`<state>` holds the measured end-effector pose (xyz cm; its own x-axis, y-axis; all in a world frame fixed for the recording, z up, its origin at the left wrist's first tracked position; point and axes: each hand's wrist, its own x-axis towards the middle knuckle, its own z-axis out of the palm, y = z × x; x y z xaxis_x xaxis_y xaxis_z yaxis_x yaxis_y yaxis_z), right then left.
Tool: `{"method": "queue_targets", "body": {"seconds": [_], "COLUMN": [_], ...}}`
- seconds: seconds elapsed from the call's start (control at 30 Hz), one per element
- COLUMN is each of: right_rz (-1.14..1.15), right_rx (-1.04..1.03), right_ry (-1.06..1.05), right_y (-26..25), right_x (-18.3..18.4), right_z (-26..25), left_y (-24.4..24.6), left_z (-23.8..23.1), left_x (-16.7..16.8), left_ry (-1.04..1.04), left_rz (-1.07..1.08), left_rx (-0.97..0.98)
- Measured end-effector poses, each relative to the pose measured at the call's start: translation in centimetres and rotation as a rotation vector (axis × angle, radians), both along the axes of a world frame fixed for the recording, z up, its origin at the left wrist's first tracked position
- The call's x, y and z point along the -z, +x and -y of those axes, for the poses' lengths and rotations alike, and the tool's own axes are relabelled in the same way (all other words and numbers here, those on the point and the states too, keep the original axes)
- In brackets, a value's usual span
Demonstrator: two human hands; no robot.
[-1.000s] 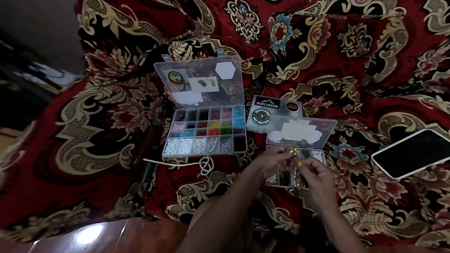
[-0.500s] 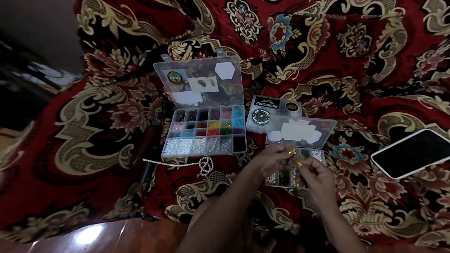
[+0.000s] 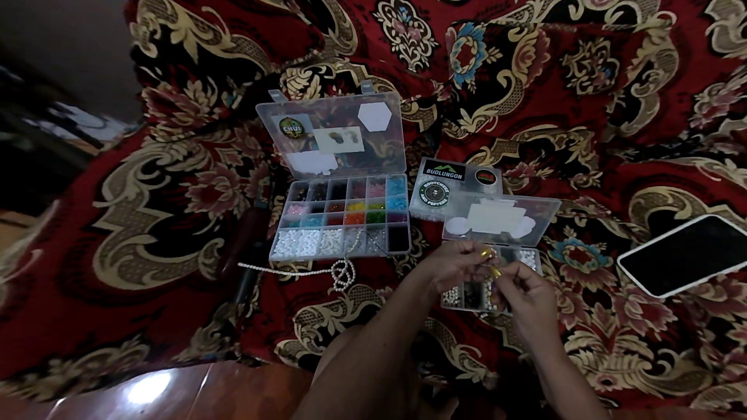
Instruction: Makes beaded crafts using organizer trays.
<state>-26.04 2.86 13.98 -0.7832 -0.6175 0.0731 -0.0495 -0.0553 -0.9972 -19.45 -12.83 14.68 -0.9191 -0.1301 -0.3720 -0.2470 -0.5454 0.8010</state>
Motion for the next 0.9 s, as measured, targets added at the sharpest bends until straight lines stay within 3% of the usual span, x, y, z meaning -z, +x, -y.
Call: {"method": "queue_targets", "body": {"seconds": [0.9], "right_rz": [0.023], "right_rx": [-0.032], "right_ry": [-0.004], "right_y": [-0.02], "right_x": [-0.13], "right_z": [0.03], "left_y": [0.21], "left_z": [0.69], "left_x": [0.08], "left_ry": [-0.133], "left_rz": [-0.082], "left_rx": [0.058]}}
